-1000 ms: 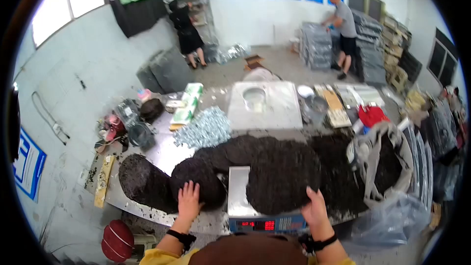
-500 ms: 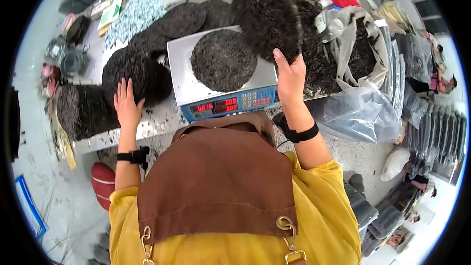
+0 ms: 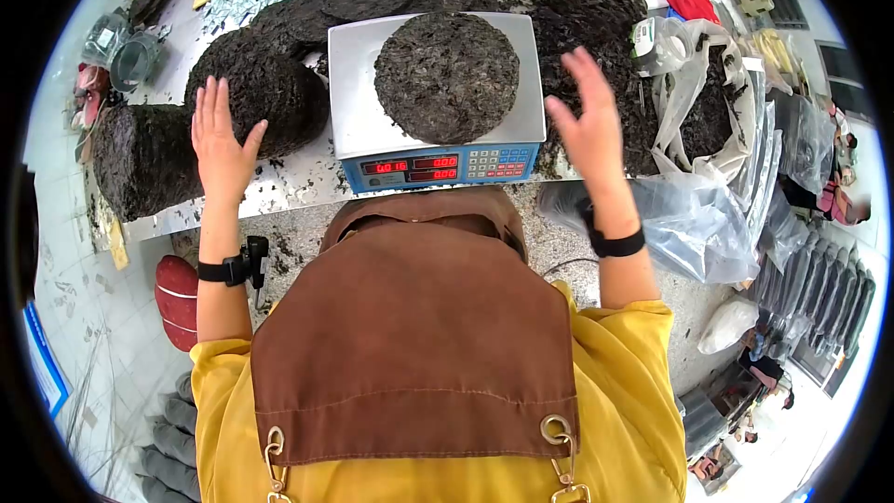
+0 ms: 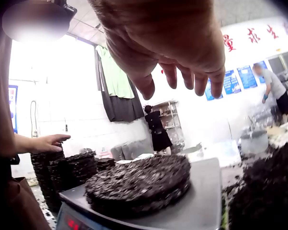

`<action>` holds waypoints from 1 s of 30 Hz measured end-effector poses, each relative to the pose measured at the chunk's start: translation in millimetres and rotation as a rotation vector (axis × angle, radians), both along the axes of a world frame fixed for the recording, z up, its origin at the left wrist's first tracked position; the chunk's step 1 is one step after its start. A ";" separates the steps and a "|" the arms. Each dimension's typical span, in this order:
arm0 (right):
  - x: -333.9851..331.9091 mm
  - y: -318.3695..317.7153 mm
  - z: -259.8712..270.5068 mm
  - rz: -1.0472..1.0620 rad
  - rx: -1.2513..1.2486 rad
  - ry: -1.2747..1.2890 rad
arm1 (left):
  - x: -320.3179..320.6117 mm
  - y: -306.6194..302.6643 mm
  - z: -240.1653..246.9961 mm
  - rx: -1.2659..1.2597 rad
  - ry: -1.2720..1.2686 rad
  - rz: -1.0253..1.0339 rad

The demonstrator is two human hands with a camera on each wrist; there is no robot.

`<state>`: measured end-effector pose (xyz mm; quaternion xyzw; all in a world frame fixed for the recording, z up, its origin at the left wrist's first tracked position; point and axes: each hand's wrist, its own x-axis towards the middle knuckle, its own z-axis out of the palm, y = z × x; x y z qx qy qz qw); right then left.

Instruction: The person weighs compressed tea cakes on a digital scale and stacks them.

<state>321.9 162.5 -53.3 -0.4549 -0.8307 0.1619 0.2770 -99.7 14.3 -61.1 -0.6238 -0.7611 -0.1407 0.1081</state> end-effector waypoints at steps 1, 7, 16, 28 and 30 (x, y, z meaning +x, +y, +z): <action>6.5 8.5 10.1 -0.028 0.025 0.022 | 5.7 3.8 9.2 0.107 -0.056 -0.055; 22.2 38.6 44.1 -0.061 0.008 0.275 | 46.6 35.9 64.8 0.216 -0.121 -0.245; 24.5 39.6 27.4 -0.084 -0.102 0.376 | 109.8 81.8 102.8 0.318 -0.195 -0.519; -36.2 31.6 -84.5 -0.124 -0.328 -0.050 | 164.1 110.2 -40.2 -0.156 -0.150 -0.546; -45.7 22.7 -78.9 -0.108 -0.343 -0.105 | 165.8 103.1 -61.1 -0.283 -0.130 -0.521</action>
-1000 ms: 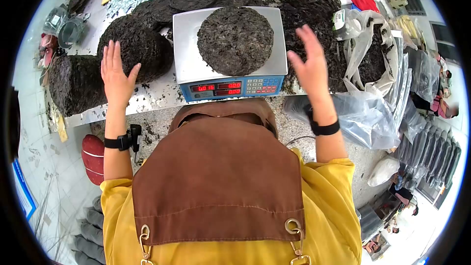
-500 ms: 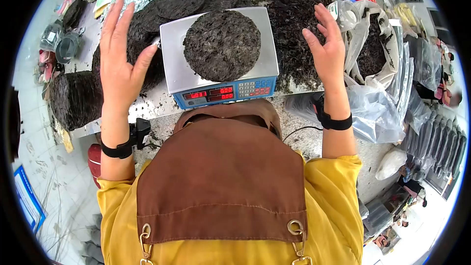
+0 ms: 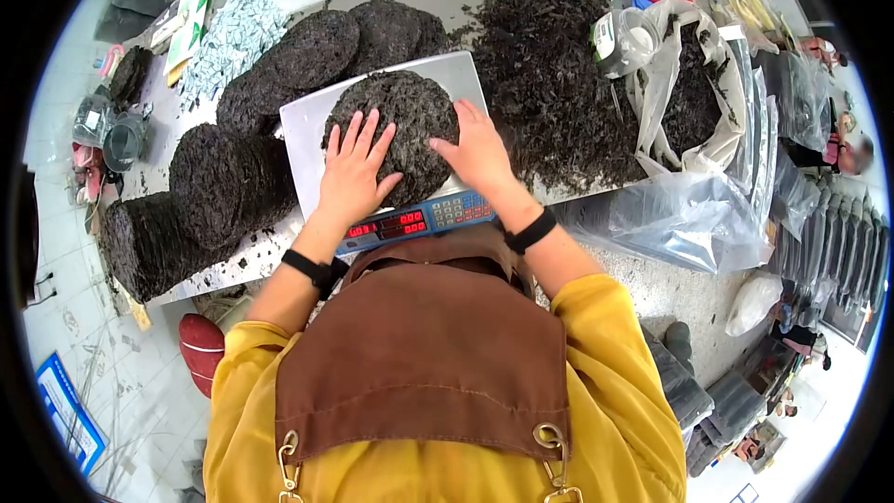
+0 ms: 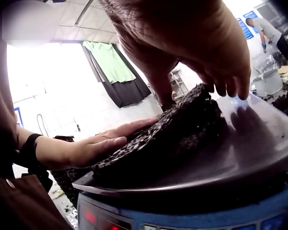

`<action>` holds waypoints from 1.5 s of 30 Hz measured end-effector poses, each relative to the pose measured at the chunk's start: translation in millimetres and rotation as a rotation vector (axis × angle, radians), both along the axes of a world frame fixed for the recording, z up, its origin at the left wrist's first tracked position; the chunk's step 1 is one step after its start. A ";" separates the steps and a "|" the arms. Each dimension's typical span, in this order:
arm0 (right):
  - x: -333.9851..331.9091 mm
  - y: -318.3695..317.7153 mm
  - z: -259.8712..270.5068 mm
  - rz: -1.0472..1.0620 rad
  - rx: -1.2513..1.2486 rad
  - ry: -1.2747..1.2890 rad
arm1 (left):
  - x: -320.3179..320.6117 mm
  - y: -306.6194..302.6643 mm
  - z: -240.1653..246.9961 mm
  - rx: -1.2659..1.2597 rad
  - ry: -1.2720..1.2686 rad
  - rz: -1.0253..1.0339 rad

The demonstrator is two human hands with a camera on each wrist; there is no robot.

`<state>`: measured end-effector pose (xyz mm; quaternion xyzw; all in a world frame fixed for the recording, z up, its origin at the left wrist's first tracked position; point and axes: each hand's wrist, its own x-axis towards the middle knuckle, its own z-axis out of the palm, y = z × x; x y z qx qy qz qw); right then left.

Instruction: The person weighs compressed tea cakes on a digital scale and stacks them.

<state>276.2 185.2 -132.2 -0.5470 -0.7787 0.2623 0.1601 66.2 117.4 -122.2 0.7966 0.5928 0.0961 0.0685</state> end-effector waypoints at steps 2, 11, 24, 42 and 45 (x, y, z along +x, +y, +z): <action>-3.5 -3.5 8.6 -0.047 0.088 0.123 | 0.0 1.2 -2.5 0.009 -0.001 0.011; -21.5 11.2 -12.6 -0.121 -0.358 0.822 | 19.8 12.1 29.1 0.129 -0.100 0.043; 28.6 33.1 4.3 0.054 -0.093 0.186 | 26.3 17.0 -8.7 0.024 0.052 0.047; -9.9 82.7 3.4 0.093 -0.752 0.388 | -15.0 -30.4 14.7 -0.140 -0.140 -0.013; 16.3 125.9 -5.7 0.152 -0.821 0.746 | -14.1 -26.0 36.9 -0.150 -0.156 0.016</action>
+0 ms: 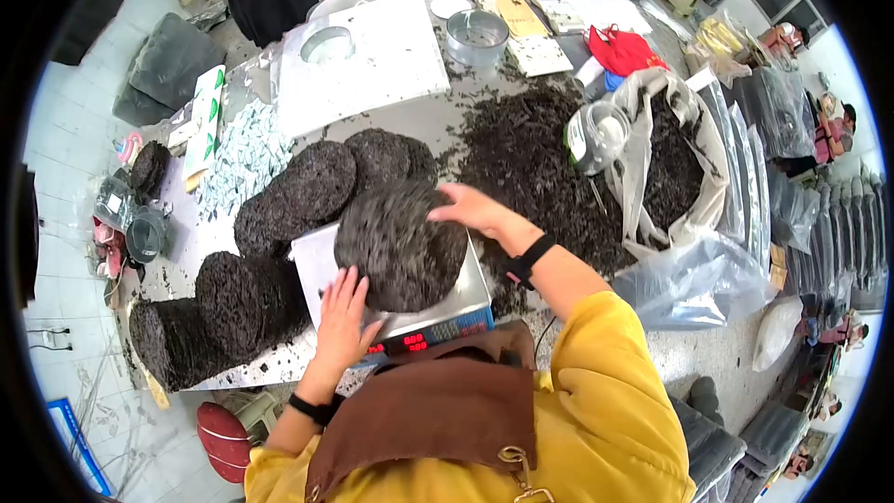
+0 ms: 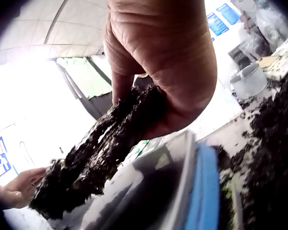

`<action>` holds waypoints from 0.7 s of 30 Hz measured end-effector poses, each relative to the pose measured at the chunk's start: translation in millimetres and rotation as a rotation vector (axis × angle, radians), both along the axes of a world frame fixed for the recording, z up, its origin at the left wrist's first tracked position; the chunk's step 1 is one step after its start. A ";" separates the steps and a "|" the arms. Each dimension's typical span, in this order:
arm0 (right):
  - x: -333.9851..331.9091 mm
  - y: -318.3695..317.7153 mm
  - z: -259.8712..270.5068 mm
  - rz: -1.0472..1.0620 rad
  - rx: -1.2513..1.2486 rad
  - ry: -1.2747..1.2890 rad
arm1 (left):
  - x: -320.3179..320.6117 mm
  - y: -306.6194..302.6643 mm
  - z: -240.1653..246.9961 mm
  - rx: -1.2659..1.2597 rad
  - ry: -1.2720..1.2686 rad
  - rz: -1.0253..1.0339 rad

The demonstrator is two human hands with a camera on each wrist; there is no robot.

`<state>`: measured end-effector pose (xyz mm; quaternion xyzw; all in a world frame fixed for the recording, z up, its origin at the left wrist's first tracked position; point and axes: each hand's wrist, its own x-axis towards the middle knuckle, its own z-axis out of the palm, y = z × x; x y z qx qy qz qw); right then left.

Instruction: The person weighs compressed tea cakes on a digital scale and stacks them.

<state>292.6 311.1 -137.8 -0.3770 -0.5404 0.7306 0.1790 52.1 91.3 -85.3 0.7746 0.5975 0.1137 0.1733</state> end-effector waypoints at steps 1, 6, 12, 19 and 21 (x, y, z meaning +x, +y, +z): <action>10.0 21.6 0.2 -0.107 -0.029 0.076 | -2.2 0.8 4.8 0.032 0.017 0.097; 31.0 153.5 -28.2 -0.572 -0.207 0.419 | -23.6 -14.5 12.4 0.065 -0.045 0.508; 7.6 226.4 -145.0 -0.934 -0.412 0.404 | -8.1 -45.0 1.7 -0.079 -0.032 0.762; 68.0 163.6 -161.1 -0.727 -0.228 -0.248 | -2.0 -55.8 8.1 -0.133 0.028 0.820; 89.0 145.6 -156.9 -0.701 -0.229 -0.292 | -3.0 -53.5 10.9 -0.136 0.040 0.802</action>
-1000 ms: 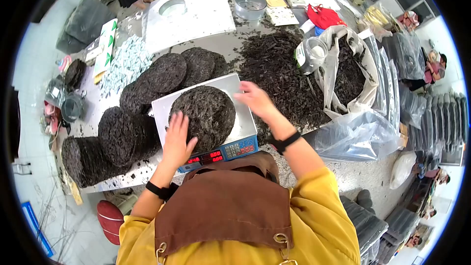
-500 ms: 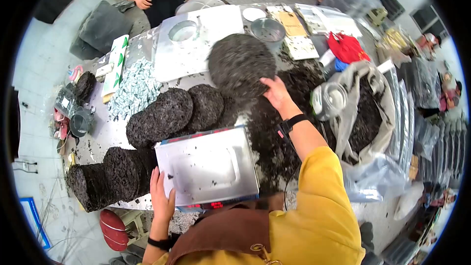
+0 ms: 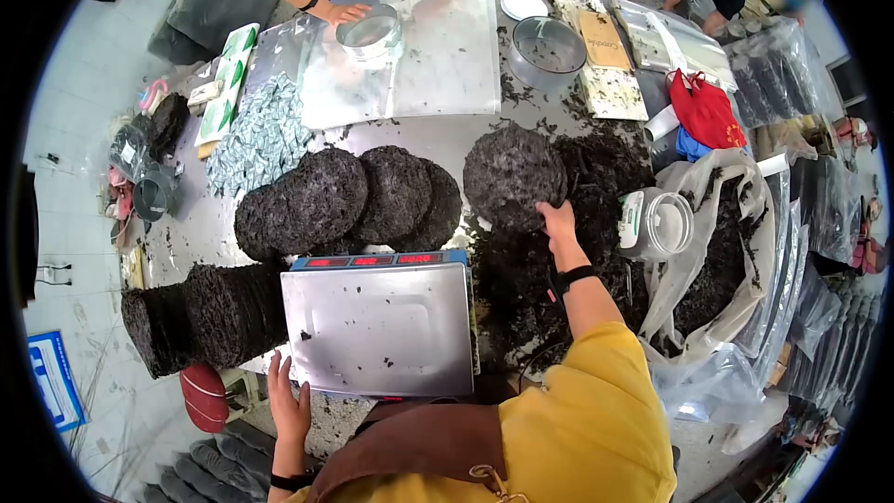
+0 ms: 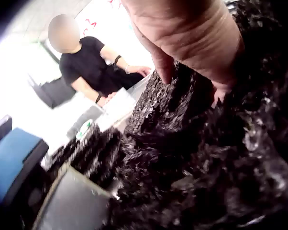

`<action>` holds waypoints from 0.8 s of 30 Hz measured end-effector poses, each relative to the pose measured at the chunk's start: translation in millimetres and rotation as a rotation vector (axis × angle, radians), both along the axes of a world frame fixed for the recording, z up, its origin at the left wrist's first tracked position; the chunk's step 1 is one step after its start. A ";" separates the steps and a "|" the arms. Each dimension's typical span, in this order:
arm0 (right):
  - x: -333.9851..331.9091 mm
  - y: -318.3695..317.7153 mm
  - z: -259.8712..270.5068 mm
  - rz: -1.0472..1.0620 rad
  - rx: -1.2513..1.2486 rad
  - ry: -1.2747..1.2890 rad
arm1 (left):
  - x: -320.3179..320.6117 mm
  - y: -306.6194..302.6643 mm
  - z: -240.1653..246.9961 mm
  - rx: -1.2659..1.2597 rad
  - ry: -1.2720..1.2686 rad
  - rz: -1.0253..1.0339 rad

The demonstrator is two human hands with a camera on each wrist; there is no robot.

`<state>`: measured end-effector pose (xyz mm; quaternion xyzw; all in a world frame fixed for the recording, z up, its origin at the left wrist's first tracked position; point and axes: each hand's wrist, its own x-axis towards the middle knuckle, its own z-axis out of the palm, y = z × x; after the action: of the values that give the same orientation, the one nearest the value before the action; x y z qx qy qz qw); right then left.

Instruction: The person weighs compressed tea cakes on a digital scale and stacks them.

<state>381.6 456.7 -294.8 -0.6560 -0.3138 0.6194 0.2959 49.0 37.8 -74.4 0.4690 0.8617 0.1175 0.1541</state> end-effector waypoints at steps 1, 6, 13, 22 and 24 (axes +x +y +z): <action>0.7 -9.1 3.4 0.000 0.005 -0.005 | -1.7 4.9 0.6 0.009 -0.005 -0.013; -15.6 -36.4 -9.6 0.025 -0.123 -0.053 | -19.5 56.6 7.7 0.058 0.044 -0.188; -78.0 3.0 -35.4 -0.098 0.022 0.038 | -32.4 100.1 27.4 0.120 0.139 -0.186; -48.7 -0.4 -16.9 0.254 -0.238 0.069 | -127.0 14.9 8.1 -0.172 0.410 0.182; -32.0 -4.2 -13.1 0.205 -0.159 -0.057 | -138.6 6.8 -7.2 -0.196 0.379 0.165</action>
<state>349.6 452.5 -307.9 -0.6590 -0.3376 0.6505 0.1690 -89.6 44.6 -81.6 0.3933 0.9180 -0.0449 0.0241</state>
